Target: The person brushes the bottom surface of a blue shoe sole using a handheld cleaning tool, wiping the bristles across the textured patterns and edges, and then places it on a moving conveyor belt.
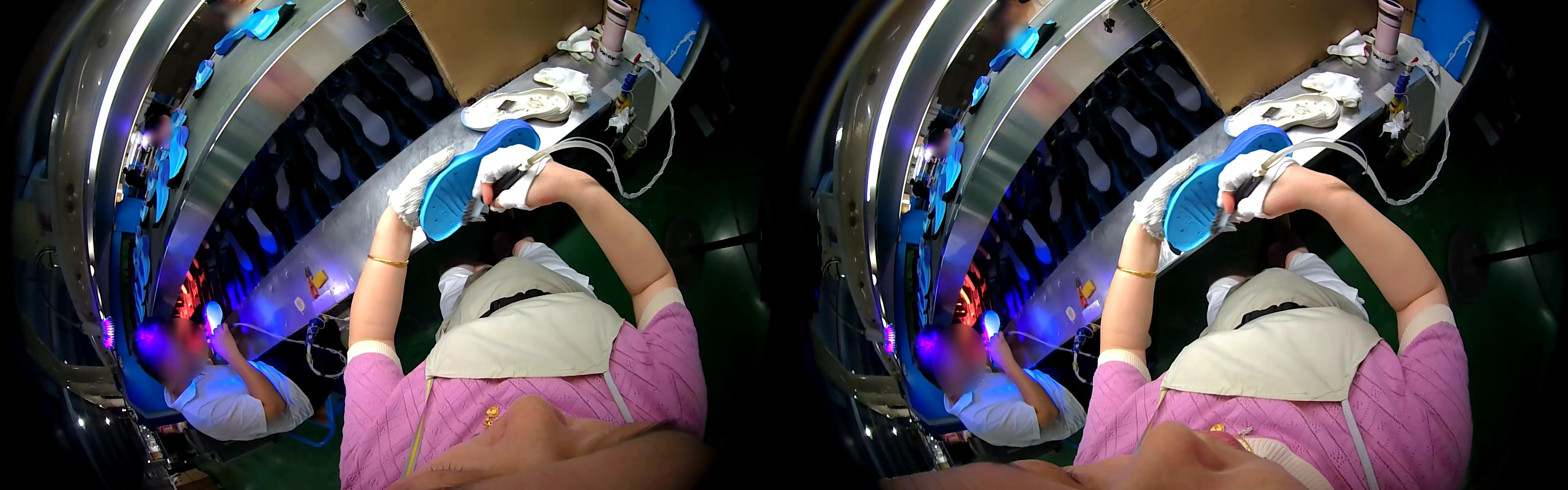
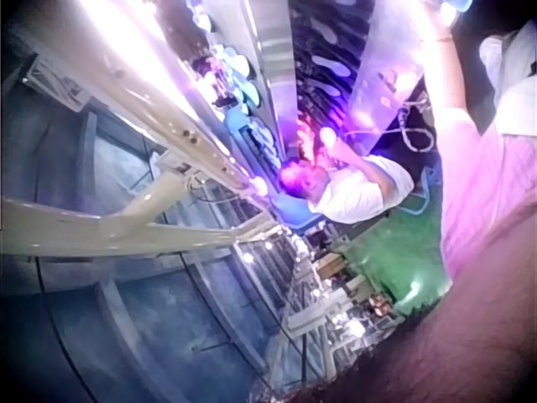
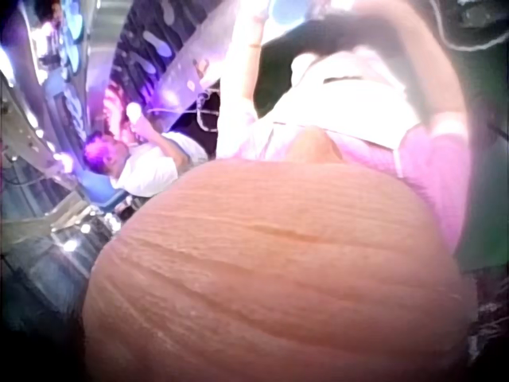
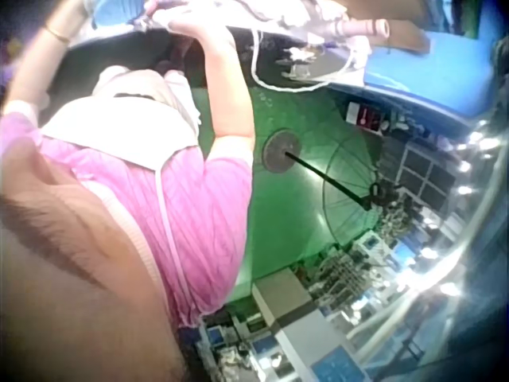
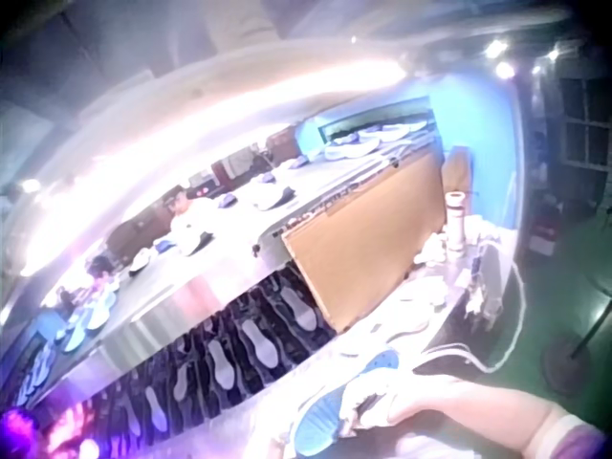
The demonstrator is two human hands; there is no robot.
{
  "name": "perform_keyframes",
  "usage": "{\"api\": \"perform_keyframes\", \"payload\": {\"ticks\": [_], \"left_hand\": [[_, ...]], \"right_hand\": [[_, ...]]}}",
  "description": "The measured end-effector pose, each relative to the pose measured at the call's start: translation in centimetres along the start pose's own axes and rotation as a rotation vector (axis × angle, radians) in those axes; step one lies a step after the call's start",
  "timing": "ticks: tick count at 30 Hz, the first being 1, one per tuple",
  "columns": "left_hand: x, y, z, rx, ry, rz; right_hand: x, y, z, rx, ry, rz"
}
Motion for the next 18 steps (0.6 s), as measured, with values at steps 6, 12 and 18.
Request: {"api": "perform_keyframes", "payload": {"ticks": [6,12,18], "left_hand": [[1.1,-1.2,-0.4,0.023,-0.034,0.19],[2.9,2.4,1.5,0.266,-0.034,0.42],[3.1,2.3,2.1,0.337,-0.052,0.469]], "right_hand": [[0.3,-0.9,1.2,-0.106,0.094,-0.353],[-2.0,-2.3,0.0,-0.35,0.101,-0.279],[-4.8,-6.8,-0.1,-0.766,0.015,-0.353]]}}
Point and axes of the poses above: each hand's wrist, its own z-axis away from the middle knuckle, its own y-axis out of the palm, x = y × z, the point moved 4 cm from there along -z, towards the middle knuckle, and after that the axes turned 10 degrees about -x, right-handed, at the moved point
